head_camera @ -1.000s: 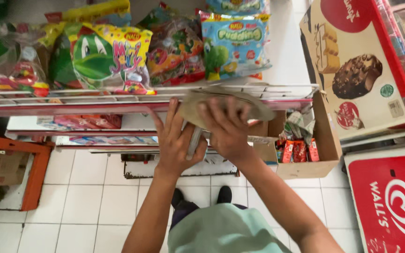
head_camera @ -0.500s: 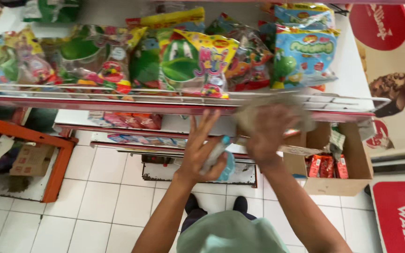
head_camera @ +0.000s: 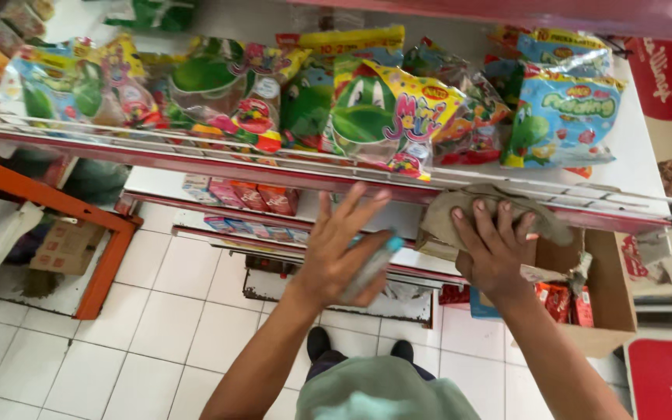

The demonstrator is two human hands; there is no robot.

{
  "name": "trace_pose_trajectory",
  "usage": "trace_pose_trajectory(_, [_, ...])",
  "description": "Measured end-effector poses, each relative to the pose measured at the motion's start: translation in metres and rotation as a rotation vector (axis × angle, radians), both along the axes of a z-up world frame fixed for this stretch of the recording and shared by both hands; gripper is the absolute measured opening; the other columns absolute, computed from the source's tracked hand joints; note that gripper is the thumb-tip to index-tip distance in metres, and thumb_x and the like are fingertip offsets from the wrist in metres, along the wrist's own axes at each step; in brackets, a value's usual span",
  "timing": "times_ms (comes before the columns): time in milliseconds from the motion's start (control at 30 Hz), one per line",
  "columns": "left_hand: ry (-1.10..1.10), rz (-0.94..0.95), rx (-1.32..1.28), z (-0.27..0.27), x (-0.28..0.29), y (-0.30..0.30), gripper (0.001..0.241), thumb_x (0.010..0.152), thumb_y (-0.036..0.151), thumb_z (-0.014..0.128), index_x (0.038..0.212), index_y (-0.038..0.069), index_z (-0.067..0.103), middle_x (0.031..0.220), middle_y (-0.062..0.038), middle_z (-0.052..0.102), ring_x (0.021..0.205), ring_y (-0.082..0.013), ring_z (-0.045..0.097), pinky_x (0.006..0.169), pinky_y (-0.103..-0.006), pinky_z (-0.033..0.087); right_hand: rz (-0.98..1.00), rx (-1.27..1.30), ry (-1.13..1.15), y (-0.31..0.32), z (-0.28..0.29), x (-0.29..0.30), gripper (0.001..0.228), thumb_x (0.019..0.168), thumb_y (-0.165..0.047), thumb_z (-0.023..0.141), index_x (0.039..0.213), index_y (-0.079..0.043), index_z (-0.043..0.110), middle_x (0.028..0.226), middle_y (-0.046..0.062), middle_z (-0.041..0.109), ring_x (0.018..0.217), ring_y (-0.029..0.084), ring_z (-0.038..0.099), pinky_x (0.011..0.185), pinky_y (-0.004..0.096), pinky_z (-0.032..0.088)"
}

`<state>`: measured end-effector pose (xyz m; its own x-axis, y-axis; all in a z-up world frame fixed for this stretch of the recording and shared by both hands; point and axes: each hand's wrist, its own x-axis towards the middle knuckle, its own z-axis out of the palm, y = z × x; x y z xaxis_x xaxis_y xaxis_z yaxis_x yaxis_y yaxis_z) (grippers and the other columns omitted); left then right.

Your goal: The person restocks a convenience store by taking packaged snacks and drinks from cardboard boxes and placing them on metal shelves. They use a barcode scanner to scan items before arranging them and also wipe the shelf edges with a cloth and spray bottle.

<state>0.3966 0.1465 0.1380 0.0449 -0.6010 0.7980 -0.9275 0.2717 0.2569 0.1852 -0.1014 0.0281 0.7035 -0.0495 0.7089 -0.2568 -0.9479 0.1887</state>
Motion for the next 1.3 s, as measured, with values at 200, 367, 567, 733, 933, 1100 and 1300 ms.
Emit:
trace_pose_trajectory(200, [-0.056,0.18,0.16,0.067,-0.008,-0.028,0.035,0.084,0.028,0.07,0.108,0.002,0.066,0.162,-0.021,0.044,0.158,-0.0395,0.031,0.126,-0.0742,0.0,0.075,0.06,-0.05,0.021,0.009,0.023,0.049,0.099,-0.019,0.046,0.141,-0.01,0.069,0.154,0.019,0.053,0.149,0.045,0.035,0.125,0.06,0.004])
trace_pose_trajectory(367, [0.001,0.208,0.243,0.086,-0.003,-0.035,0.04,0.077,0.03,0.066,0.107,0.004,0.066,0.156,-0.016,0.047,0.154,-0.0319,0.034,0.117,-0.0842,-0.004,0.056,0.04,-0.026,0.024,0.025,0.021,0.05,0.096,-0.012,0.047,0.141,-0.011,0.07,0.152,0.018,0.056,0.149,0.041,0.04,0.126,0.059,0.006])
trace_pose_trajectory(567, [0.037,0.024,0.147,0.067,0.011,-0.012,0.038,0.085,0.022,0.067,0.117,0.001,0.066,0.157,-0.015,0.048,0.155,-0.0329,0.038,0.125,-0.0767,-0.002,0.053,-0.045,0.033,0.026,0.048,0.027,0.051,0.095,-0.014,0.053,0.145,-0.017,0.066,0.152,0.014,0.057,0.148,0.039,0.043,0.125,0.06,0.006])
trace_pose_trajectory(733, [0.299,-0.004,-0.018,0.029,0.02,0.031,0.025,0.09,0.014,0.066,0.111,0.001,0.067,0.157,-0.019,0.053,0.158,-0.0402,0.041,0.135,-0.0629,0.016,0.016,-0.296,0.141,0.052,0.071,0.074,0.055,0.097,-0.019,0.057,0.152,-0.022,0.059,0.157,0.005,0.053,0.147,0.03,0.043,0.125,0.056,0.008])
trace_pose_trajectory(933, [0.543,0.047,-0.088,-0.011,0.034,0.068,0.033,0.086,0.013,0.065,0.113,-0.004,0.07,0.155,-0.03,0.049,0.154,-0.0466,0.04,0.129,-0.0539,0.028,0.088,-0.347,0.315,0.107,0.102,0.145,0.065,0.094,-0.021,0.05,0.159,-0.02,0.044,0.164,-0.001,0.042,0.149,0.02,0.039,0.121,0.05,0.014])
trace_pose_trajectory(1100, [0.684,0.043,-0.081,-0.024,0.035,0.061,0.033,0.086,0.014,0.064,0.113,-0.004,0.069,0.159,-0.031,0.046,0.148,-0.0448,0.05,0.122,-0.0481,0.04,0.076,-0.377,0.319,0.11,0.113,0.145,0.067,0.094,-0.021,0.051,0.16,-0.021,0.042,0.165,-0.003,0.041,0.15,0.018,0.039,0.122,0.048,0.016])
trace_pose_trajectory(1300, [0.471,0.071,-0.126,-0.026,0.039,0.046,0.029,0.086,0.008,0.066,0.112,-0.005,0.068,0.164,-0.032,0.033,0.157,-0.0506,0.032,0.13,-0.0545,0.028,-0.015,-0.338,0.333,0.064,0.111,0.076,0.068,0.086,-0.023,0.061,0.154,-0.026,0.054,0.158,0.0,0.05,0.144,0.024,0.046,0.121,0.056,0.018])
